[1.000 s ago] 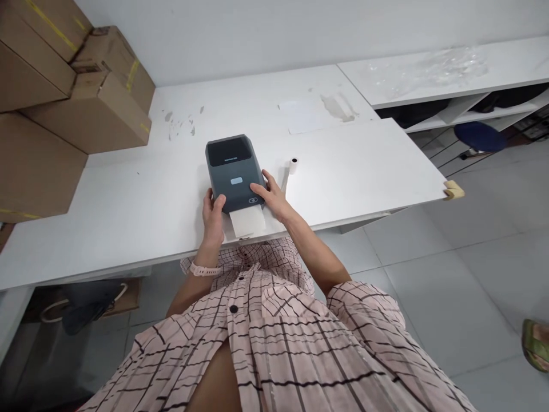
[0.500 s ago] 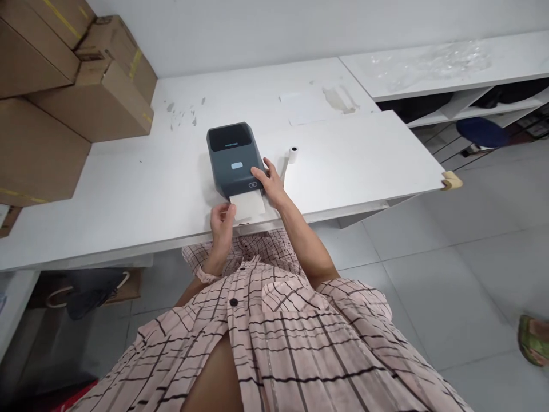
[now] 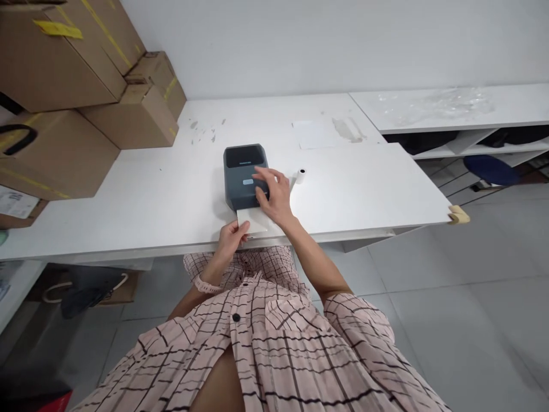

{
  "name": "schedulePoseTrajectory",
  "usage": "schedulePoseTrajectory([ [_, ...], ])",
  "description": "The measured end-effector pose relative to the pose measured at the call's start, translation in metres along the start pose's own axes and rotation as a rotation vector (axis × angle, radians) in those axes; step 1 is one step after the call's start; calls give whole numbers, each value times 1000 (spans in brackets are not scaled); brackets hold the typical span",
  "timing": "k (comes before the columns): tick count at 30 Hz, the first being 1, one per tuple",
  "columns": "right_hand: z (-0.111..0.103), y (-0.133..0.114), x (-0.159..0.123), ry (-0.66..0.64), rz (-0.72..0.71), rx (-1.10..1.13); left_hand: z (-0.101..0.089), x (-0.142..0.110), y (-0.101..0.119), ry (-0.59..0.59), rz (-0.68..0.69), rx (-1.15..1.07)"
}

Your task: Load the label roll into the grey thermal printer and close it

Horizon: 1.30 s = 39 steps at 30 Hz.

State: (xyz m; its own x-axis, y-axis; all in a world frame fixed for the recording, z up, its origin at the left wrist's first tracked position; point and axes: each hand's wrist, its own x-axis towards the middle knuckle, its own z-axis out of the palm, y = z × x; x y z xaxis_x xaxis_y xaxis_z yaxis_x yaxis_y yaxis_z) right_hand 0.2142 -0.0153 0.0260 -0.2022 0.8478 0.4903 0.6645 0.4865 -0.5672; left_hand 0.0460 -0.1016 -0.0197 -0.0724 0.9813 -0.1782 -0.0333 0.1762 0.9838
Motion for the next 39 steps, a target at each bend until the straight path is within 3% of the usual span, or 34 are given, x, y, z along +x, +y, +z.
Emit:
schedulePoseTrajectory([
  [2,-2,-6,3,-38,-161,-125,-8,1,1,46,55,31],
  [4,0,-11,6,-16,-256,-183,-17,6,5,176,130,67],
  [6,5,-15,10,17,-292,-208,-23,15,12,337,216,111],
  [8,8,-19,14,23,-290,-207,-23,28,19,415,296,143],
  [13,7,-18,4,29,-148,32,-3,42,22,268,309,71],
  [17,13,-5,-29,180,175,358,3,36,13,232,258,52],
  [19,17,-1,-40,191,306,486,1,36,12,240,274,77],
  [27,7,-7,-36,180,345,622,2,45,13,340,381,118],
  [30,-4,-4,-18,181,264,608,-2,56,33,339,460,98],
  [34,-15,5,38,162,100,425,-14,92,73,260,590,50],
  [36,-14,8,75,173,29,305,-20,113,82,253,575,36],
  [39,-6,13,127,196,-35,158,-25,132,74,259,427,79],
])
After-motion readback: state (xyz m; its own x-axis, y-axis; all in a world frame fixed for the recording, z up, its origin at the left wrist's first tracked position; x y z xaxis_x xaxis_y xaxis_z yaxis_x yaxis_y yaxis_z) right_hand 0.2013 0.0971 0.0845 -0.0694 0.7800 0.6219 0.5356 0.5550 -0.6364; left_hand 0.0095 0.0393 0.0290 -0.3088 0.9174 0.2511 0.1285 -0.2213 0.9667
